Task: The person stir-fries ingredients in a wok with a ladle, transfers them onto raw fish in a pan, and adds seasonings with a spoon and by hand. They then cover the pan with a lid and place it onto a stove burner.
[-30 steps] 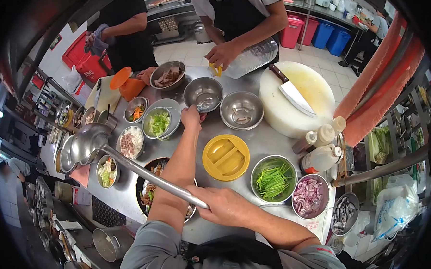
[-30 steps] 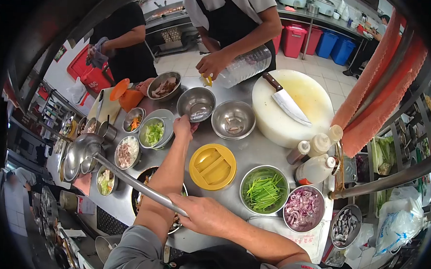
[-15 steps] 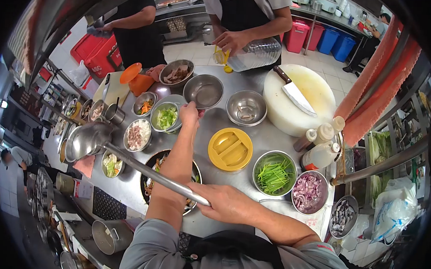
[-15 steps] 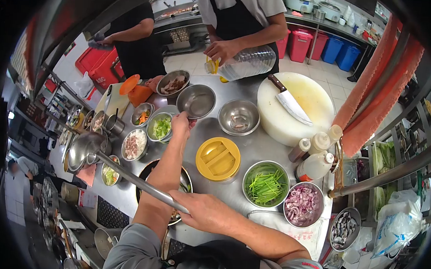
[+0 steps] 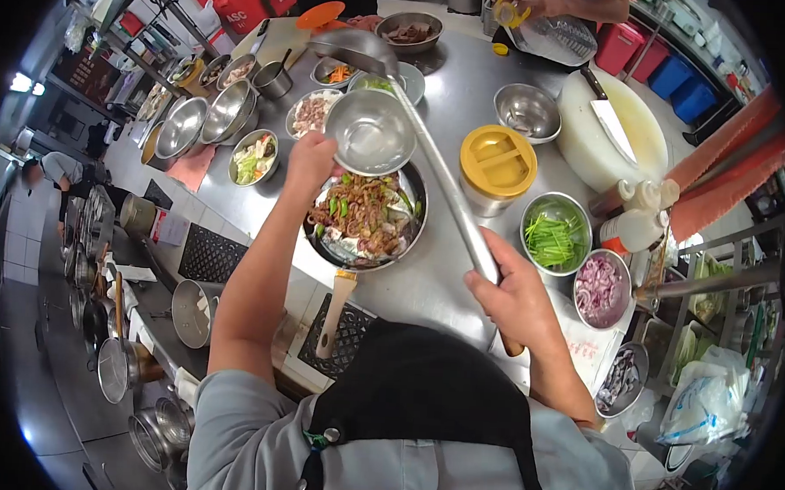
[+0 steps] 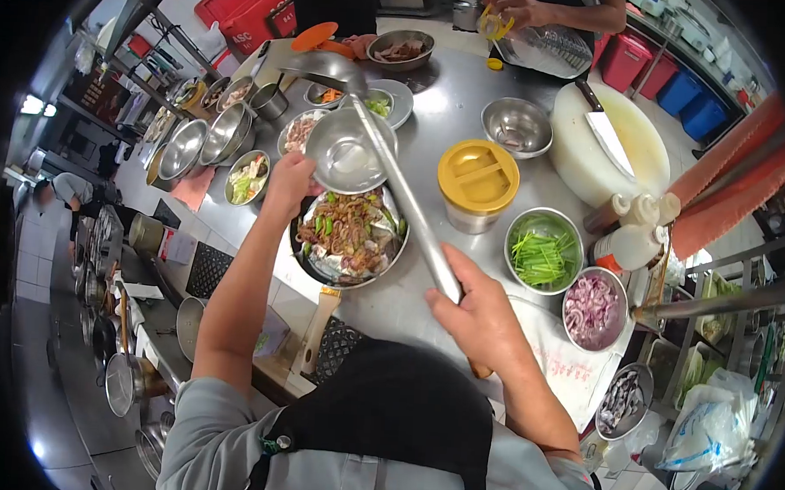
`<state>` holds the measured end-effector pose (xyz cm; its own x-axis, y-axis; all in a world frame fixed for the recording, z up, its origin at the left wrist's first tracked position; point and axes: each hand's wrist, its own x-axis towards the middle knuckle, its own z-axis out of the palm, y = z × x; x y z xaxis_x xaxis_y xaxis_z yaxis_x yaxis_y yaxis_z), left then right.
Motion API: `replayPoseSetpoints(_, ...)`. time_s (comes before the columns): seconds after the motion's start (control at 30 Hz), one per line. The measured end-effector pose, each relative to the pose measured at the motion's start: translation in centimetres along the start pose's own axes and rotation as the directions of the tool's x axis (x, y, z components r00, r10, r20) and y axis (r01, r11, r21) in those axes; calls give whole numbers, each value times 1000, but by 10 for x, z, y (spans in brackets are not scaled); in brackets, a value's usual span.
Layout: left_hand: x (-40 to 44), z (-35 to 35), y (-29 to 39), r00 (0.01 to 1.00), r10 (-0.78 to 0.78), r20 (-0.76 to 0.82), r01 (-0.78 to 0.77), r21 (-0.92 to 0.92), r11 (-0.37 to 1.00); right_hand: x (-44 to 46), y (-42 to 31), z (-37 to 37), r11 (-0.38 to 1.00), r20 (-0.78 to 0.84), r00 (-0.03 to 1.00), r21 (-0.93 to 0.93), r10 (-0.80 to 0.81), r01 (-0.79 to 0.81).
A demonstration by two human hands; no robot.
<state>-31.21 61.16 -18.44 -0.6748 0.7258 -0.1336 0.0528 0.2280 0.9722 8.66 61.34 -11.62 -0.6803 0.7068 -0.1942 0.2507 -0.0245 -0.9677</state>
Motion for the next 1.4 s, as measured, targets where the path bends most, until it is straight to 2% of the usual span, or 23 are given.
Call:
replayPoseSetpoints(0.1,-33,-38,-17,1000,5,-17,-5,45,999,-24,-10,6,989,3,989,27,146,-146)
replayPoseSetpoints(0.23,-66,-62,-31,997,53,-51,-48,96,994,-57,3,28,950,-24,965,185,261,-252)
replayPoseSetpoints(0.4,-89,-67,-43,991,116,-71,-103,169,980,-87,22,54,919,-48,950,273,308,-284)
replayPoseSetpoints(0.7,-91,-56,-47,984,160,-81,-137,238,962,-129,28,79,907,-93,939,305,330,-289)
replayPoseSetpoints(0.9,-64,-63,-63,967,199,-159,-184,102,977,-145,32,89,893,-67,932,320,356,-317)
replayPoseSetpoints(1.0,-66,-72,-53,957,204,-205,-172,164,971,-147,33,94,890,-75,930,327,360,-318)
replayPoseSetpoints(1.1,-38,-92,-81,914,329,-238,-226,375,899,-148,34,97,893,-80,930,320,359,-317)
replayPoseSetpoints(1.23,-42,-114,-90,891,386,-240,-243,464,852,-147,33,99,893,-51,937,323,346,-312)
replayPoseSetpoints(1.4,-81,-125,-73,932,273,-240,-172,368,914,-144,29,101,891,-10,940,322,340,-319)
